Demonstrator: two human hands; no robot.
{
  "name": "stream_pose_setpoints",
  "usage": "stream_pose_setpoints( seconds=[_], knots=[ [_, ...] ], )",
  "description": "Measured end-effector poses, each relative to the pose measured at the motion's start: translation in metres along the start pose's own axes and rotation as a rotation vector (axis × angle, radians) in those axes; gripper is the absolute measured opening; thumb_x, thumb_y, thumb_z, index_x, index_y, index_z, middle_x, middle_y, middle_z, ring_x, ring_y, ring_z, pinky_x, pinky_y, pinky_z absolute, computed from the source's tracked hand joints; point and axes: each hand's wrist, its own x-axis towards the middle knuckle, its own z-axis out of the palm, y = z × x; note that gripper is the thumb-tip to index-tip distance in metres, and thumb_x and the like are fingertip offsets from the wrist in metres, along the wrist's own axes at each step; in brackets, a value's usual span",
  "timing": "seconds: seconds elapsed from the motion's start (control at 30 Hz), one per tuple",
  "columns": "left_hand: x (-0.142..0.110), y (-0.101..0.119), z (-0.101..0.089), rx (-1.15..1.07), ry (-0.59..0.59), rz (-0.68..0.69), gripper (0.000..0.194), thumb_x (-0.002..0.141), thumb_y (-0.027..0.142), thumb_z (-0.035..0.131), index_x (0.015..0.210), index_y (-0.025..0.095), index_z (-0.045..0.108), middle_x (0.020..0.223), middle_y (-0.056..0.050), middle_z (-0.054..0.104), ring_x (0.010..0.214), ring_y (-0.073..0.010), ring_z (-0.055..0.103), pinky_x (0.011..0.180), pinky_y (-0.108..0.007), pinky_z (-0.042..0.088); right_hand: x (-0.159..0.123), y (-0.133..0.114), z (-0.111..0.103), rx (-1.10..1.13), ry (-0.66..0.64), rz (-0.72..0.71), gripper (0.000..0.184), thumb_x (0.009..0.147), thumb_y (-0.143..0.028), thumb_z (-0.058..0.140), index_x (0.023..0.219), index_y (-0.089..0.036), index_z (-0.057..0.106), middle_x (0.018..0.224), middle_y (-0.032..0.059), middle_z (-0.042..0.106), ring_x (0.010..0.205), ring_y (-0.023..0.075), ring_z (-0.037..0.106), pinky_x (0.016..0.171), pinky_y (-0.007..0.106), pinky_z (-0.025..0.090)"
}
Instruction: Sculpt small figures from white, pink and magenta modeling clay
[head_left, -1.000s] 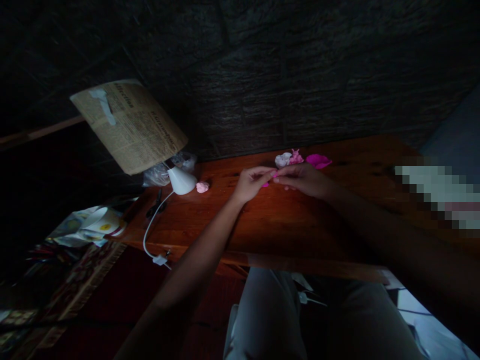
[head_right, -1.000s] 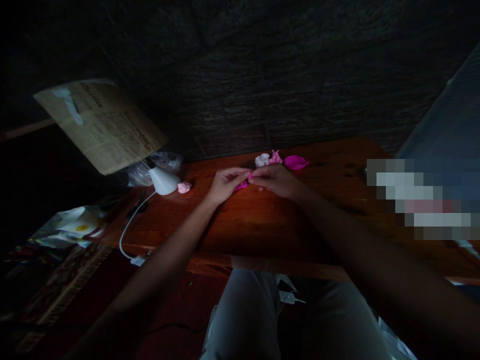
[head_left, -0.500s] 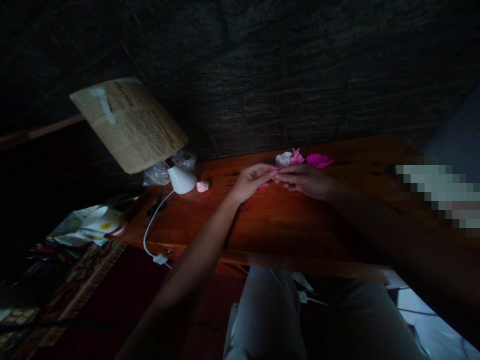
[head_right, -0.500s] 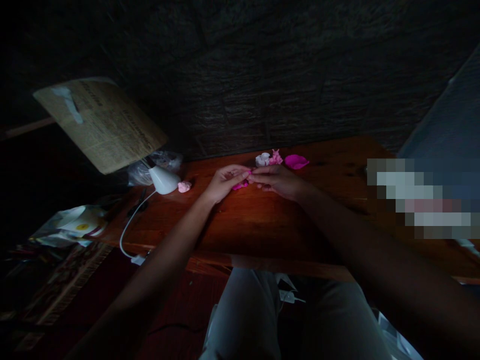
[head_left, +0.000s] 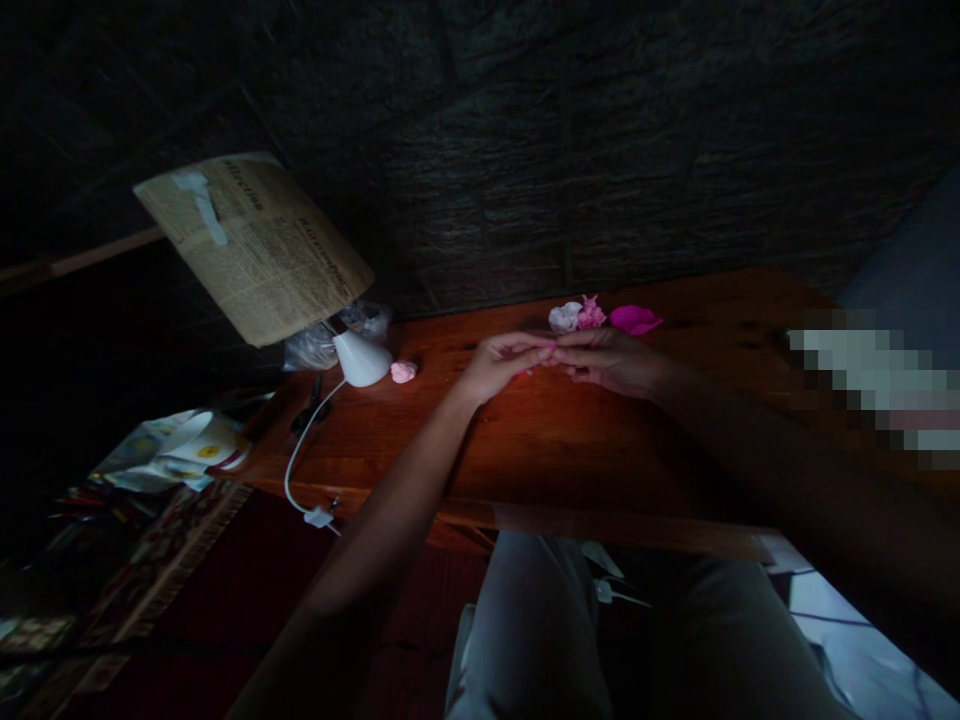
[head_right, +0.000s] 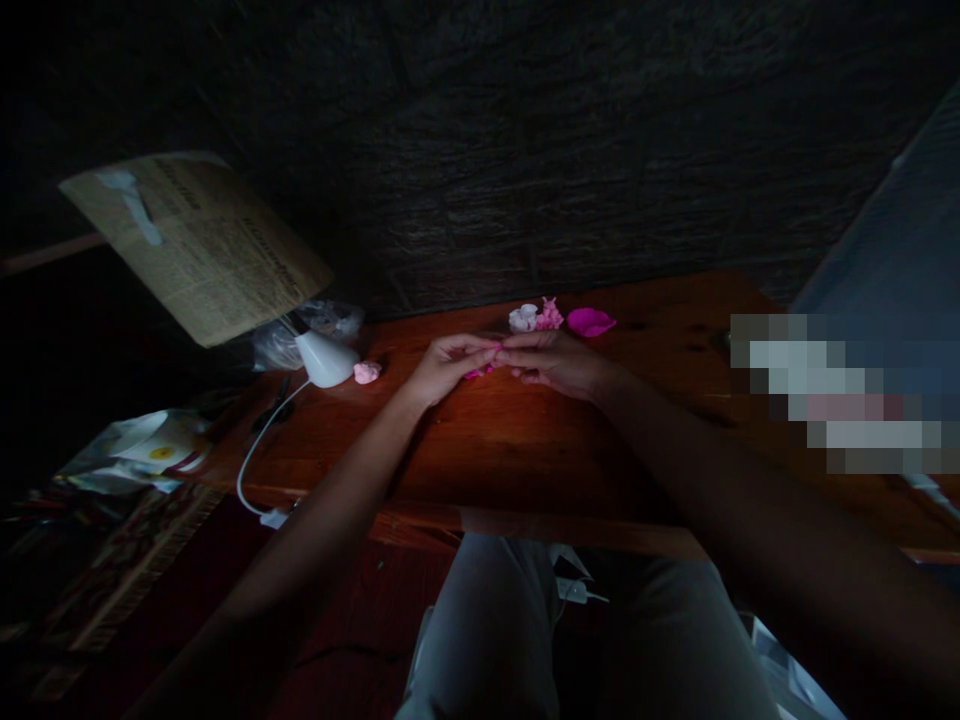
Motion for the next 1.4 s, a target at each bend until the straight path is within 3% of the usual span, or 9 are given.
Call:
stream_pose_setpoints(
  seconds=[0.17,0.4,0.57,0.73,0.87,1.13,1.4],
  knots=[
    [-0.001,0.000,0.002,0.028,-0.023,0.020,0.019,0.075,0.033,0.080,0.092,0.026,0.081,0.102,-0.006,0.078,0.080,-0.0147,0.069,0.063,-0.026,0.053,-0.001,0.001,-0.002,-0.012,-0.034,0.021,0.023,0.068,-0.038,0.085,0.081,-0.021,0.077,0.086,0.0020,0.071,0.073,0.0109,0.058,0.063,0.024,0.045],
    [-0.001,-0.004,0.000,0.028,-0.042,0.095,0.010,0.080,0.025,0.075,0.089,0.024,0.080,0.118,-0.008,0.074,0.091,-0.0148,0.069,0.069,-0.026,0.055,-0.002,0.000,0.005,-0.035,0.032,0.012,0.024,0.072,-0.041,0.083,0.083,-0.021,0.077,0.090,0.0042,0.072,0.073,0.0107,0.056,0.068,0.027,0.046],
    [0.000,-0.008,-0.001,0.033,-0.054,0.126,0.013,0.080,0.029,0.076,0.091,0.022,0.079,0.113,-0.008,0.074,0.086,-0.0140,0.069,0.069,-0.027,0.055,-0.001,0.000,0.005,-0.110,0.026,-0.021,0.033,0.072,-0.049,0.080,0.083,-0.018,0.077,0.084,0.0034,0.071,0.068,0.0103,0.055,0.064,0.027,0.043],
    [0.000,-0.004,0.001,0.057,-0.020,0.109,0.019,0.081,0.032,0.076,0.098,0.023,0.078,0.095,-0.006,0.077,0.078,-0.0141,0.069,0.066,-0.027,0.054,0.003,-0.001,0.005,-0.264,0.018,-0.106,0.042,0.075,-0.061,0.073,0.077,-0.019,0.073,0.073,0.0021,0.067,0.061,0.0103,0.052,0.057,0.026,0.040],
    [-0.001,0.001,0.001,0.024,0.011,0.028,0.030,0.079,0.035,0.077,0.107,0.024,0.077,0.087,-0.005,0.077,0.076,-0.0141,0.069,0.063,-0.026,0.052,0.003,-0.005,0.005,-0.377,0.023,-0.197,0.040,0.082,-0.060,0.066,0.077,-0.021,0.070,0.073,0.0012,0.066,0.062,0.0113,0.052,0.059,0.028,0.042],
    [0.001,0.002,0.002,-0.009,0.068,0.018,0.028,0.074,0.037,0.080,0.096,0.020,0.078,0.080,-0.004,0.076,0.064,-0.0093,0.062,0.061,-0.022,0.049,0.000,-0.009,0.012,-0.714,0.124,-0.286,0.039,0.091,-0.052,0.055,0.070,-0.020,0.066,0.061,-0.0012,0.055,0.061,0.0130,0.049,0.060,0.029,0.036],
    [0.001,0.000,0.002,0.041,0.076,0.015,0.030,0.076,0.036,0.080,0.099,0.017,0.077,0.077,-0.004,0.074,0.064,-0.0095,0.062,0.060,-0.022,0.048,0.001,-0.005,0.008,-0.604,0.104,-0.274,0.038,0.083,-0.058,0.063,0.075,-0.022,0.070,0.063,-0.0021,0.057,0.061,0.0132,0.048,0.060,0.029,0.035]
  ],
)
